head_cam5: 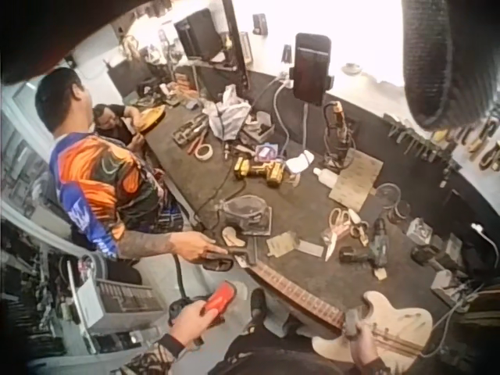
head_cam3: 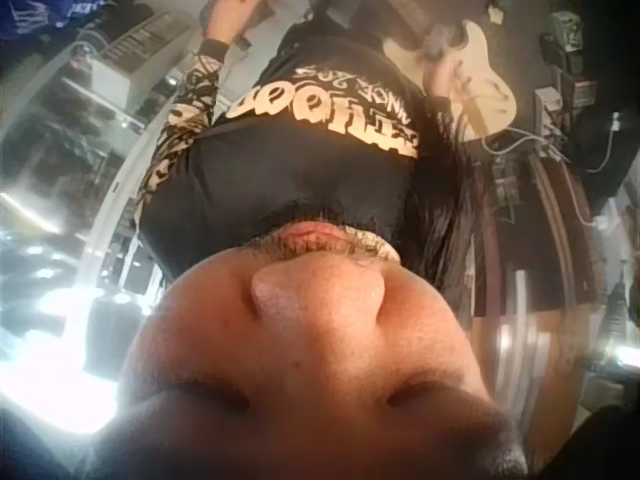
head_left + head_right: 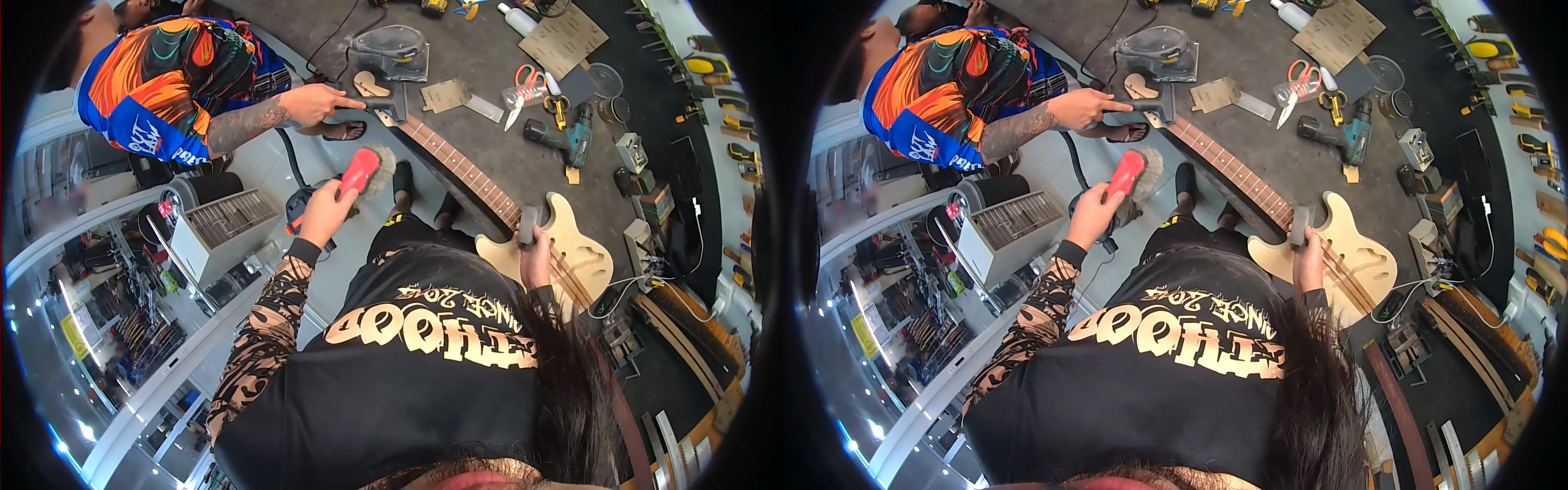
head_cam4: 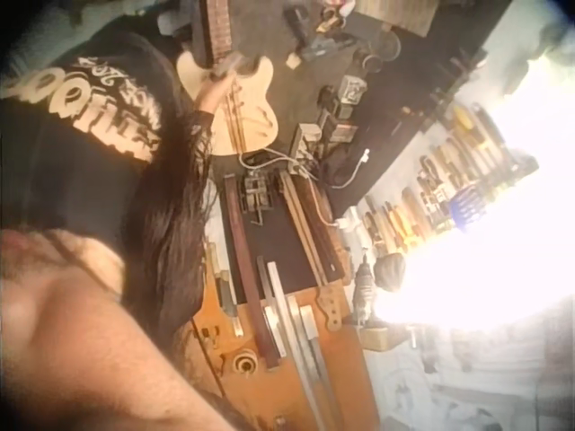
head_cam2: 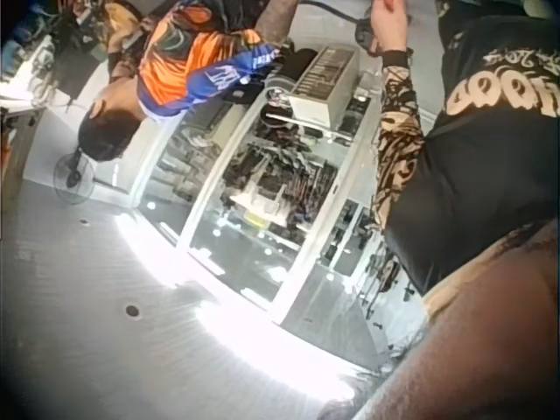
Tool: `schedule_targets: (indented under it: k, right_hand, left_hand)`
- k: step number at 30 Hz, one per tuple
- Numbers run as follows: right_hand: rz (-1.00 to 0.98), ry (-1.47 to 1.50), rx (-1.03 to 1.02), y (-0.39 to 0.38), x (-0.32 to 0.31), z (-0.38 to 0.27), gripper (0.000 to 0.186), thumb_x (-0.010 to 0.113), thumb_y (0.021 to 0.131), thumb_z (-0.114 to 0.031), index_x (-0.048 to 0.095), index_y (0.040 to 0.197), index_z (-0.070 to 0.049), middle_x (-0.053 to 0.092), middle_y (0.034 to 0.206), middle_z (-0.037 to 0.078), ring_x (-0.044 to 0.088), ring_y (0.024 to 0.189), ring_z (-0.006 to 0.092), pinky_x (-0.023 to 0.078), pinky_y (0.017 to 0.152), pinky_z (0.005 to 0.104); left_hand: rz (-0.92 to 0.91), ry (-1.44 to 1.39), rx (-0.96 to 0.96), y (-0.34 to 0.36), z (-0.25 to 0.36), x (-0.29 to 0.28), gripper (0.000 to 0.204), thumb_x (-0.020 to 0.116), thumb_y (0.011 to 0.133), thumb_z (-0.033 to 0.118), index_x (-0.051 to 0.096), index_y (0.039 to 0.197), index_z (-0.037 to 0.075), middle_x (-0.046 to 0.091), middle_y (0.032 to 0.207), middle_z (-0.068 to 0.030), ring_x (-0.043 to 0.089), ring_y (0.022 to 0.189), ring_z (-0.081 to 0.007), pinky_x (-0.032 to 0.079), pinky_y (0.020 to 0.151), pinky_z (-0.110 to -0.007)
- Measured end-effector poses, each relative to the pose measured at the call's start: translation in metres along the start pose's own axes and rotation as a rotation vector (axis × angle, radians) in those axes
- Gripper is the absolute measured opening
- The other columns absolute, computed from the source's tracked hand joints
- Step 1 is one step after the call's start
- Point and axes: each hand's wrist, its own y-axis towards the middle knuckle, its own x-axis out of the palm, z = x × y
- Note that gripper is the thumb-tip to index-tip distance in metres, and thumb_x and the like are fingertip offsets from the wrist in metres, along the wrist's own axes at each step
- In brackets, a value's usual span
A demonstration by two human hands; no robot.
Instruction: The person sands the wood of a guitar neck and body using a sanding block, then brushes away sawdust with a hand brush.
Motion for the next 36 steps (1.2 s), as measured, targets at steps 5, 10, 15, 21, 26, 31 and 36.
schedule_targets:
  k: [5,10,15,21,26,31,36]
  right_hand:
    - [0.071,-0.057,-0.013,0.002,0.006,0.007,0.045,0.050,0.118,-0.039,0.065,0.134,0.000,0.070,0.122,0.008,0.063,0.112,0.0200,0.046,0.101,0.0365]
    - [0.105,-0.021,-0.021,0.005,0.005,0.006,0.044,0.051,0.117,-0.039,0.064,0.132,0.000,0.069,0.119,0.009,0.062,0.110,0.0205,0.047,0.101,0.0374]
    - [0.159,-0.007,-0.030,0.003,0.015,0.005,0.044,0.051,0.116,-0.039,0.063,0.130,0.001,0.069,0.116,0.009,0.063,0.106,0.0214,0.047,0.098,0.0377]
    - [0.124,-0.006,-0.007,0.008,0.013,0.005,0.039,0.056,0.115,-0.039,0.066,0.131,-0.004,0.071,0.119,0.006,0.065,0.108,0.0182,0.050,0.096,0.0375]
    - [0.215,-0.014,-0.030,0.012,0.023,0.003,0.045,0.051,0.115,-0.039,0.063,0.131,0.002,0.071,0.109,0.010,0.064,0.099,0.0213,0.049,0.091,0.0372]
    - [0.225,0.004,-0.040,0.003,0.023,-0.001,0.044,0.051,0.115,-0.038,0.064,0.129,0.002,0.072,0.108,0.011,0.066,0.096,0.0214,0.050,0.088,0.0367]
    - [0.177,0.019,-0.022,0.008,0.029,-0.001,0.041,0.054,0.115,-0.039,0.068,0.125,-0.001,0.074,0.107,0.008,0.066,0.095,0.0193,0.050,0.086,0.0358]
  left_hand:
    - [0.079,0.047,-0.070,0.030,0.022,-0.023,0.043,0.075,0.104,0.037,0.068,0.127,0.001,0.077,0.104,-0.0300,0.077,0.099,-0.0462,0.058,0.087,-0.052]
    - [-0.058,0.090,0.236,0.051,0.043,-0.038,0.042,0.075,0.106,0.031,0.067,0.139,0.007,0.080,0.112,-0.0247,0.078,0.103,-0.0437,0.059,0.089,-0.048]
    - [-0.243,-0.226,0.366,0.086,0.067,-0.021,0.046,0.072,0.107,0.024,0.067,0.151,0.013,0.079,0.131,-0.0193,0.077,0.116,-0.0390,0.059,0.099,-0.040]
    - [-0.025,0.069,0.526,0.112,0.094,0.004,0.049,0.065,0.110,0.035,0.064,0.158,0.028,0.078,0.118,-0.0170,0.075,0.107,-0.0421,0.059,0.089,-0.054]
    - [-0.013,0.175,0.346,0.129,0.076,-0.009,0.047,0.063,0.110,0.033,0.066,0.156,0.026,0.078,0.117,-0.0237,0.076,0.105,-0.0443,0.059,0.090,-0.056]
    - [-0.248,0.261,0.273,0.111,0.088,-0.054,0.049,0.064,0.108,0.033,0.066,0.157,0.025,0.080,0.104,-0.0252,0.077,0.101,-0.0454,0.058,0.089,-0.058]
    - [-0.044,0.120,0.369,0.137,0.089,-0.010,0.048,0.061,0.110,0.033,0.066,0.157,0.022,0.079,0.118,-0.0261,0.075,0.106,-0.0472,0.058,0.090,-0.057]
